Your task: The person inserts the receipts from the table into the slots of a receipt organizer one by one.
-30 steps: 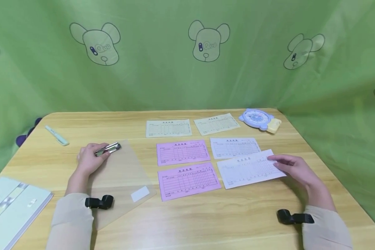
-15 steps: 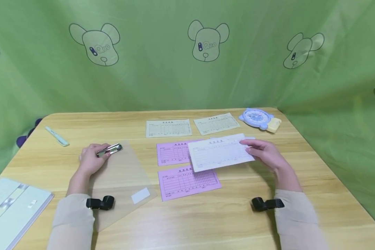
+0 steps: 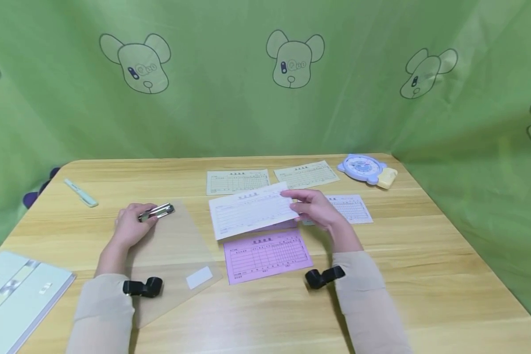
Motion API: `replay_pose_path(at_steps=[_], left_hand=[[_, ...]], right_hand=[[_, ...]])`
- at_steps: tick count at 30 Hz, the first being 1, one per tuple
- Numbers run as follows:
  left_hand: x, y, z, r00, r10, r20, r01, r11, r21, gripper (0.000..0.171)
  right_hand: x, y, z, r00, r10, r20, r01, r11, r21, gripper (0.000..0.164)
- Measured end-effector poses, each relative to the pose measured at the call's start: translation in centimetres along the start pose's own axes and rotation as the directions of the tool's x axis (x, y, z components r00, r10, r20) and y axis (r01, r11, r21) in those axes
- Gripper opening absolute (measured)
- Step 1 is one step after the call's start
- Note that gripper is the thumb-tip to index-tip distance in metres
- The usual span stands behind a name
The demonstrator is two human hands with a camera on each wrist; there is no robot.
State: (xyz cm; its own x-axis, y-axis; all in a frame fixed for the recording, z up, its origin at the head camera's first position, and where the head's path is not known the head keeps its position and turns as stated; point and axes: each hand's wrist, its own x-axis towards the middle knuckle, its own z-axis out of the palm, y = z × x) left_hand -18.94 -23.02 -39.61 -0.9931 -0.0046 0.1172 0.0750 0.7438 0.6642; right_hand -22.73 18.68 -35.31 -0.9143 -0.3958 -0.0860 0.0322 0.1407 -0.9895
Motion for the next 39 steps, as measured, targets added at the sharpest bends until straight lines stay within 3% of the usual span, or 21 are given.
replay_pose_path(at_steps=[9,18,25,35,39], left_hand=[[0.2,-0.4,0.3,0.999,0.014,-0.032,-0.014,1.000,0.016,0.037],[0.3,-0.4,0.8,0.997,0.027,-0.071,-0.021,0.997,0.080,0.038],[0.4,-0.3,1.2,0.994,0.059,-0.097,-0.045,0.988,0.145,0.037],[0.4,0.2,1.5,0.993,0.100,-0.067,-0.078,0.961,0.267,0.038],[0.4,0.2,1.4,0.991,0.119,-0.061,-0.096,0.950,0.298,0.036]], right_hand=[[3.2,0.0,5.7,0.997,0.029,0.075,-0.024,0.998,-0.066,0.039],[4.8,0.3,9.7,0.992,0.093,0.079,-0.077,0.979,-0.189,0.034],[5.4,0.1,12.5,0.993,0.062,0.101,-0.030,0.958,-0.285,0.025],[5.8,0.5,15.1,0.993,0.052,0.109,-0.013,0.942,-0.335,0.025],[5.9,0.4,15.5,0.992,0.076,0.100,-0.045,0.959,-0.279,0.028]])
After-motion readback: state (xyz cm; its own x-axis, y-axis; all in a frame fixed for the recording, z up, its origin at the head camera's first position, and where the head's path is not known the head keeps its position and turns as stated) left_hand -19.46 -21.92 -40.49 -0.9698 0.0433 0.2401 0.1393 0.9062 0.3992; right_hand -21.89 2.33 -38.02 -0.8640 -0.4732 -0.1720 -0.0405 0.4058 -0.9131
